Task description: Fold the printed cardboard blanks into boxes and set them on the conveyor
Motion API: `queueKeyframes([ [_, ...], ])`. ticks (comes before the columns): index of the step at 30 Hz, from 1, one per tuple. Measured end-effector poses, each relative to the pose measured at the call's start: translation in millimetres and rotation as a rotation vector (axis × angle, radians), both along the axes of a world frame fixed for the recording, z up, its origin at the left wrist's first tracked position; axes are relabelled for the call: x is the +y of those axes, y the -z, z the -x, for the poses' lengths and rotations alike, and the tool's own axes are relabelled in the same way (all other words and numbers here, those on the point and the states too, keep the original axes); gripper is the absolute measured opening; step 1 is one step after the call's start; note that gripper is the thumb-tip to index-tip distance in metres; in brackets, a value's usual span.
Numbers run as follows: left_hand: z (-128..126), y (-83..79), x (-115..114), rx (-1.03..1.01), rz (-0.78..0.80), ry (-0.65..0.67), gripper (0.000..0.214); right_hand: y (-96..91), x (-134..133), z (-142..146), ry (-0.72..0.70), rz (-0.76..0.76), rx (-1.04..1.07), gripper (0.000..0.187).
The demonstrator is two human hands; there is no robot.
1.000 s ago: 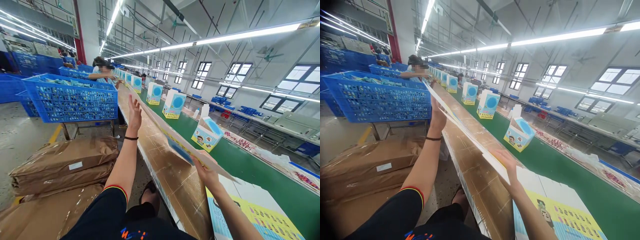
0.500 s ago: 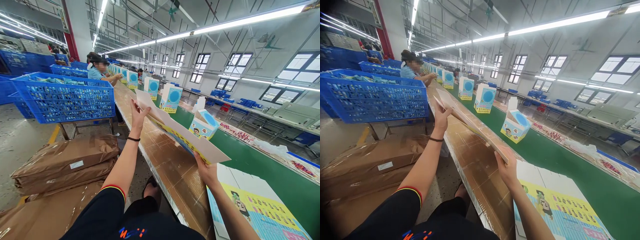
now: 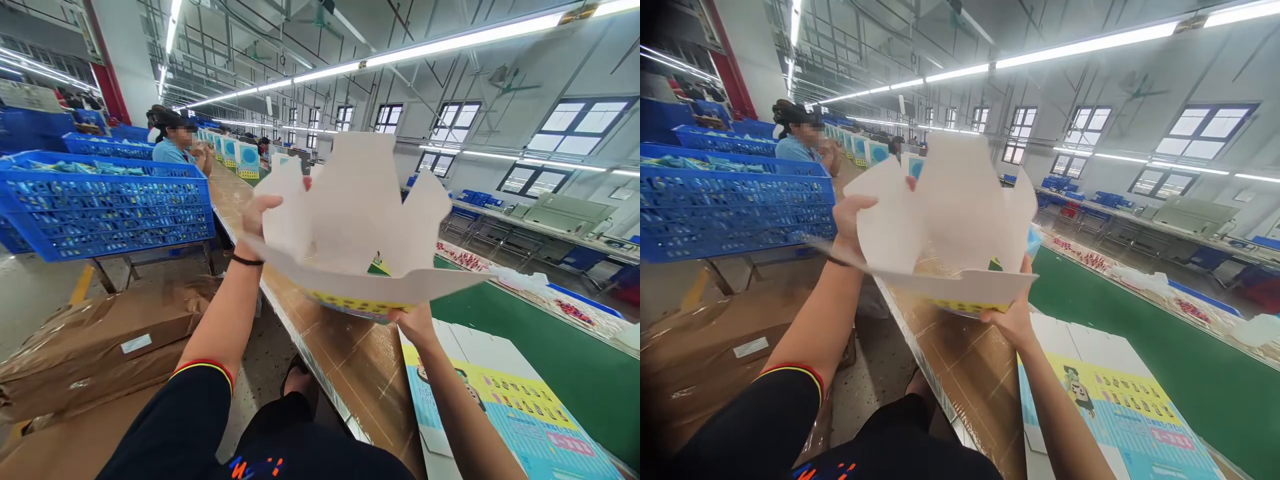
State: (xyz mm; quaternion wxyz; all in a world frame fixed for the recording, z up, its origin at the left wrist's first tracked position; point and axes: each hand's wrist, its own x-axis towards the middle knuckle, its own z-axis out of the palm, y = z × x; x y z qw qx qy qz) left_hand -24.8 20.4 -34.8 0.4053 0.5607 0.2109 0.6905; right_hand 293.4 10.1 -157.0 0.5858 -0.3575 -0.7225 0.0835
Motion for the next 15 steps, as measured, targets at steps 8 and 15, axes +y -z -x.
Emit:
queueKeyframes([
  [8, -37.3, 3.2, -22.5, 0.203, 0.175, 0.186, 0.045, -32.7, -6.6, 20.3, 0.226, -0.167, -0.063, 0.111],
  [15, -51.3, -8.2, -4.4, 0.316, 0.062, 0.056, 0.035, -116.8, -46.7, 31.2, 0.322, -0.212, -0.492, 0.038],
])
